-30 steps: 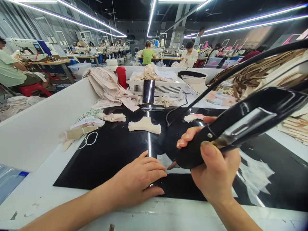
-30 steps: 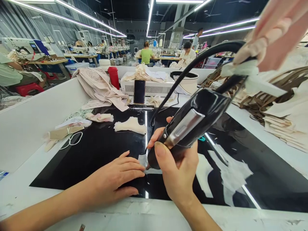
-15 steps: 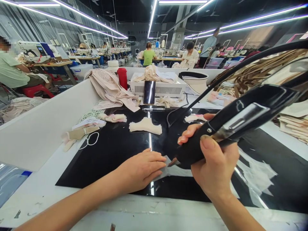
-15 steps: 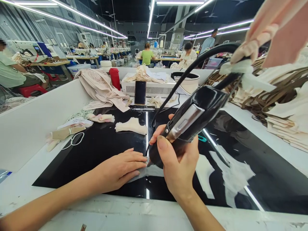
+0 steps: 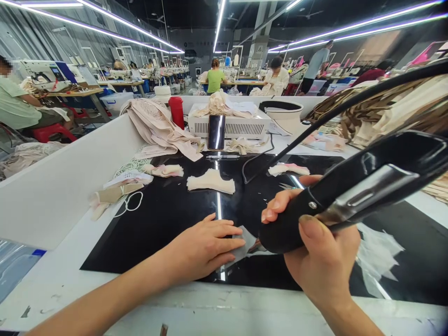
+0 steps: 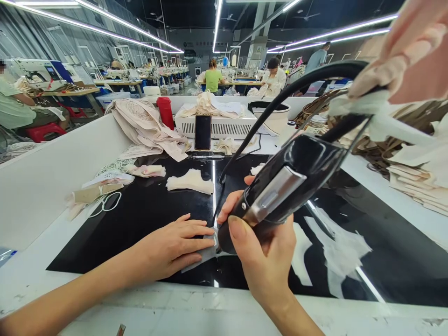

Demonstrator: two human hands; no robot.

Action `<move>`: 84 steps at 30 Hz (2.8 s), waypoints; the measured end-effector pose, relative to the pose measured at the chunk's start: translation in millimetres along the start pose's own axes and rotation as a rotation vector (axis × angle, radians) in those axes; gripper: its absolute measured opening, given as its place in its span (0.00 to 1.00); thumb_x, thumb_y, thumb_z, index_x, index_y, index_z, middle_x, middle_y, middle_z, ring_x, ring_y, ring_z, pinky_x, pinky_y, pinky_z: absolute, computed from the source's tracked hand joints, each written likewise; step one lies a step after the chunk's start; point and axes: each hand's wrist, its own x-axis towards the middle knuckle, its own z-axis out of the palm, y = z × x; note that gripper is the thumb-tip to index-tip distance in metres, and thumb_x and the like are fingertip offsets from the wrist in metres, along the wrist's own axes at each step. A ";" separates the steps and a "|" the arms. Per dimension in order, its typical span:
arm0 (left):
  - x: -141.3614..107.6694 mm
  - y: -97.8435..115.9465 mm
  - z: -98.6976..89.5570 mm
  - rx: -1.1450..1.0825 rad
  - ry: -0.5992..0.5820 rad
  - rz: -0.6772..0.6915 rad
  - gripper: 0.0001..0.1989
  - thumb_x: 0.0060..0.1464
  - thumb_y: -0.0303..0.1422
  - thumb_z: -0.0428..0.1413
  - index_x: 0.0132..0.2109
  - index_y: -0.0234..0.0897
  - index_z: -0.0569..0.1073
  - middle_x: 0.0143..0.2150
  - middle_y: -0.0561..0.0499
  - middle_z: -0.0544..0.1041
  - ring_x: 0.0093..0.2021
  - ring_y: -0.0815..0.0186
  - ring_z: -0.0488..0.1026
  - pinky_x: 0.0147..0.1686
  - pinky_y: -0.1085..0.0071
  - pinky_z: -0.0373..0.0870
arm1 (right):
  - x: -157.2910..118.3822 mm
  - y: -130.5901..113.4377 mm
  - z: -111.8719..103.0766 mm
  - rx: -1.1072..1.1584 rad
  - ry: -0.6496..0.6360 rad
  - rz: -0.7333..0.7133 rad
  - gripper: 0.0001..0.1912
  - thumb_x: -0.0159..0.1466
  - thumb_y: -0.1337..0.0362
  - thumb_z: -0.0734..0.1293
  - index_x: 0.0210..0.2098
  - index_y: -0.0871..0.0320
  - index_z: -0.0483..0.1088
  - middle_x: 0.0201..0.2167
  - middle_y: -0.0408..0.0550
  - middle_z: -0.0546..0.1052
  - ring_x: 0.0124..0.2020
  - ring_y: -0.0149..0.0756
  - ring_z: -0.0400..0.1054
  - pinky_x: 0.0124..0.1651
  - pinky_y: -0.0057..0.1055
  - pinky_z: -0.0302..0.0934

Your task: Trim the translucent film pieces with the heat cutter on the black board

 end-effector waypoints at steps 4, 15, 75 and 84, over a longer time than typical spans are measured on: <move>-0.3 0.5 -0.2 -0.011 0.002 -0.008 0.18 0.69 0.32 0.55 0.64 0.45 0.72 0.67 0.47 0.72 0.69 0.56 0.66 0.71 0.45 0.55 | -1.6 -1.2 -2.1 -0.004 -0.027 0.002 0.20 0.64 0.55 0.75 0.53 0.47 0.68 0.32 0.40 0.76 0.31 0.36 0.70 0.33 0.34 0.68; -1.5 2.2 -2.8 -0.072 -0.018 -0.042 0.19 0.69 0.33 0.55 0.64 0.43 0.71 0.68 0.45 0.71 0.70 0.55 0.65 0.71 0.41 0.52 | -1.3 -2.0 -0.5 -0.009 -0.014 0.004 0.18 0.65 0.59 0.74 0.53 0.47 0.68 0.32 0.39 0.77 0.30 0.35 0.71 0.32 0.34 0.67; 3.6 5.6 -4.8 -0.113 -0.076 0.044 0.25 0.66 0.40 0.60 0.66 0.43 0.69 0.65 0.45 0.73 0.66 0.55 0.67 0.73 0.46 0.49 | 3.9 -3.8 -4.4 0.000 0.091 -0.030 0.22 0.62 0.56 0.75 0.53 0.49 0.69 0.32 0.39 0.77 0.30 0.35 0.71 0.32 0.33 0.67; 1.1 5.7 -4.3 -0.096 -0.051 0.033 0.23 0.65 0.38 0.61 0.65 0.45 0.71 0.65 0.46 0.73 0.65 0.55 0.69 0.73 0.45 0.49 | 0.6 0.2 -4.2 0.014 0.071 -0.017 0.21 0.62 0.56 0.76 0.51 0.49 0.69 0.33 0.39 0.78 0.29 0.32 0.71 0.26 0.28 0.67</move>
